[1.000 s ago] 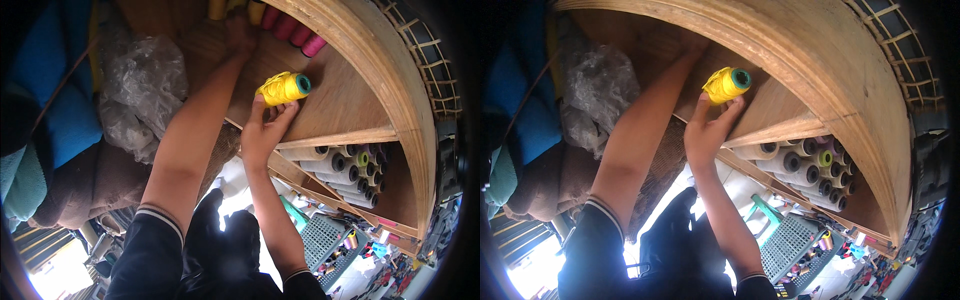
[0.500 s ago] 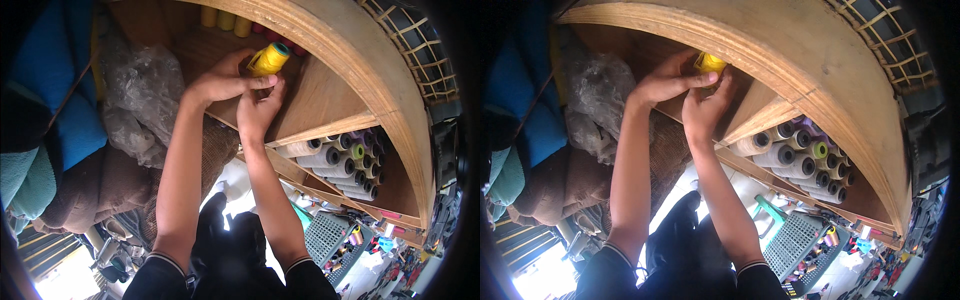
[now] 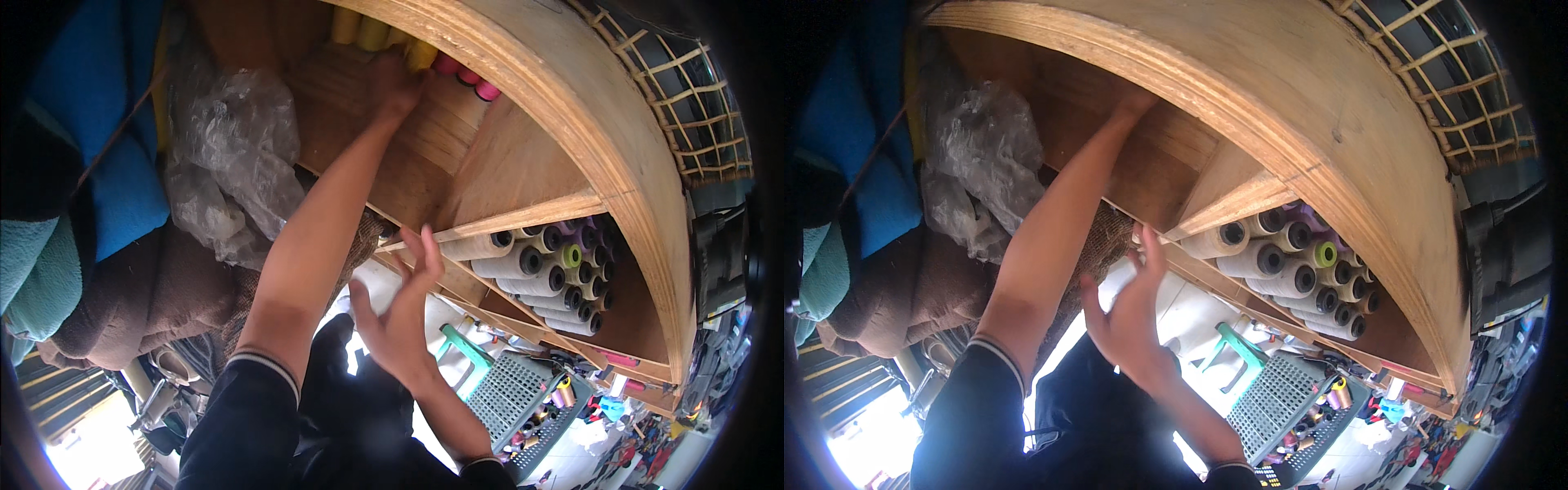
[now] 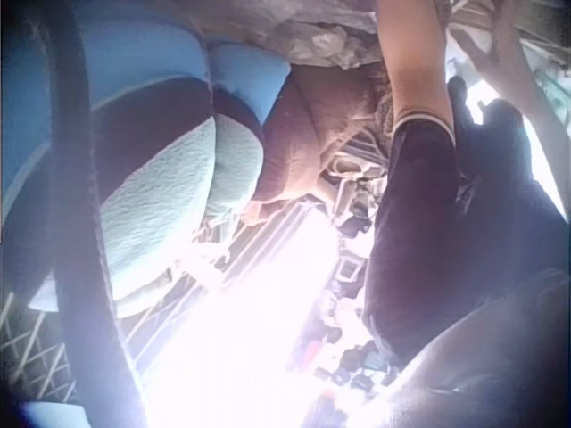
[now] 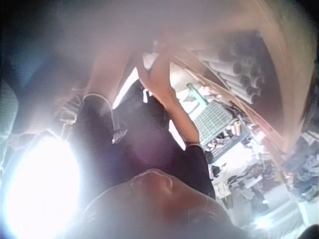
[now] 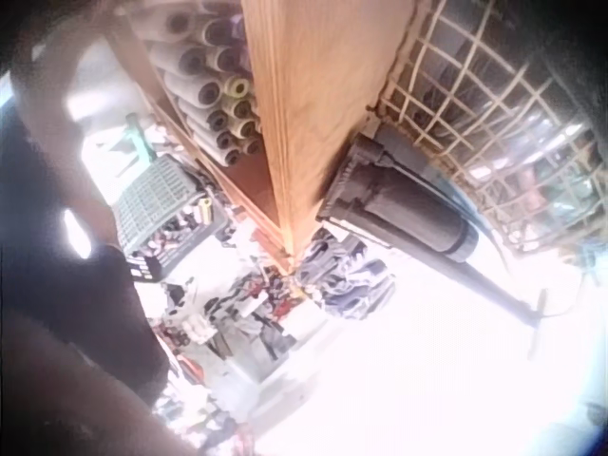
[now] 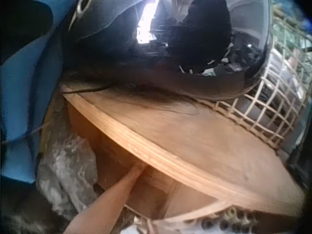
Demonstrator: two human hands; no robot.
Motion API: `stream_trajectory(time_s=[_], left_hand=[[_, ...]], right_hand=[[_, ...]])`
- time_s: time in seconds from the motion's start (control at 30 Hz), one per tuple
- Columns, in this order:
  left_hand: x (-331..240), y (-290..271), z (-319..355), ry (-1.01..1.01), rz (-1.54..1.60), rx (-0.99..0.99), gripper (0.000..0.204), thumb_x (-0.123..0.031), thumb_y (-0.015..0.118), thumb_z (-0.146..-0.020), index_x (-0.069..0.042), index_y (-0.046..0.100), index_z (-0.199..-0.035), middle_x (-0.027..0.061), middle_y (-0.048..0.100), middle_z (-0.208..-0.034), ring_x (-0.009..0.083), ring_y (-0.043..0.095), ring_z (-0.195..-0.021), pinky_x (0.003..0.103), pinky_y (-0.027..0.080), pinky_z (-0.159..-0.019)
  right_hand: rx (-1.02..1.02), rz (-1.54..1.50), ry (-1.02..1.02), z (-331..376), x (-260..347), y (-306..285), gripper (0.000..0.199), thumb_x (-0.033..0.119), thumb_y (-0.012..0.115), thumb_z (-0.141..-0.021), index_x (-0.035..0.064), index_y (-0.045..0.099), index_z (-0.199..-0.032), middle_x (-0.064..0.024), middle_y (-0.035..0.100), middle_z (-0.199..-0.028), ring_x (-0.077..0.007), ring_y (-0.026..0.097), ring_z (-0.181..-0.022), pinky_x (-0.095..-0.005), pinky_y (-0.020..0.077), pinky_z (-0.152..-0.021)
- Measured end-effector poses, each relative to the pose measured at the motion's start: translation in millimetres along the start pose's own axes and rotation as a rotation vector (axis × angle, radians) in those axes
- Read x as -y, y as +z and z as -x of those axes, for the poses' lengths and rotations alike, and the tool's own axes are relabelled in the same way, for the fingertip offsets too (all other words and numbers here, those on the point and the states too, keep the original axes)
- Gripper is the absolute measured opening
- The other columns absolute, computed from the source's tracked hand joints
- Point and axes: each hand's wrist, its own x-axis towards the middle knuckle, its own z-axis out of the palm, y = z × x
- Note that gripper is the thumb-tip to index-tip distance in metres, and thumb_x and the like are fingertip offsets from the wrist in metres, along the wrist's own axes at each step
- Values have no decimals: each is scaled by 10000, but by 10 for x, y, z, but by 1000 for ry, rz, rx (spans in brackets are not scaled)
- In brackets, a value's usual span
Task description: The person repeatedly picks up thread spools from a black plastic basket and places them onto a wooden shelf. They handle spools of various colors, including white, pink, and yellow, arranging them in rows on the shelf.
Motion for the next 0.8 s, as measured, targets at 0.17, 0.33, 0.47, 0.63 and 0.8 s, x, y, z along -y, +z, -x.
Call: stream_trajectory(time_s=[0.17,0.33,0.47,0.63,0.8], left_hand=[[-346,-1,-137,-224,12,82,470,-216,807,-694,8,605,-1054,221,655,-1023,361,634,-978,435,522,-826],[-448,-5,-113,-249,77,17,444,-186,802,-695,20,595,-1029,243,637,-1005,396,617,-984,451,520,-821],[-420,41,-123,-182,70,-78,400,-146,795,-691,26,588,-988,257,618,-1011,426,604,-983,461,516,-816],[-450,73,-94,-214,83,-41,394,-109,789,-691,31,566,-983,260,609,-1026,431,600,-987,475,514,-811],[-14,436,-73,-153,66,-118,410,-109,800,-688,22,565,-998,266,605,-1038,436,601,-987,477,512,-816]], right_hand=[[0,41,110,718,-131,-282,858,-2,665,-795,22,84,-1425,-201,368,-1315,-291,414,-1245,-444,382,-1007],[-124,20,399,1254,-340,-478,741,45,653,-833,-7,178,-1400,-183,443,-1248,-266,468,-1176,-395,420,-976],[-179,46,492,1568,-500,-568,728,-48,626,-802,80,228,-1399,-147,478,-1184,-229,476,-1118,-361,430,-916],[-167,82,530,1680,-526,-606,650,-57,613,-806,59,288,-1358,-140,488,-1152,-219,503,-1080,-343,464,-882],[-145,68,566,1649,-483,-619,527,93,622,-868,12,371,-1324,-143,521,-1172,-236,520,-1113,-375,444,-916]])
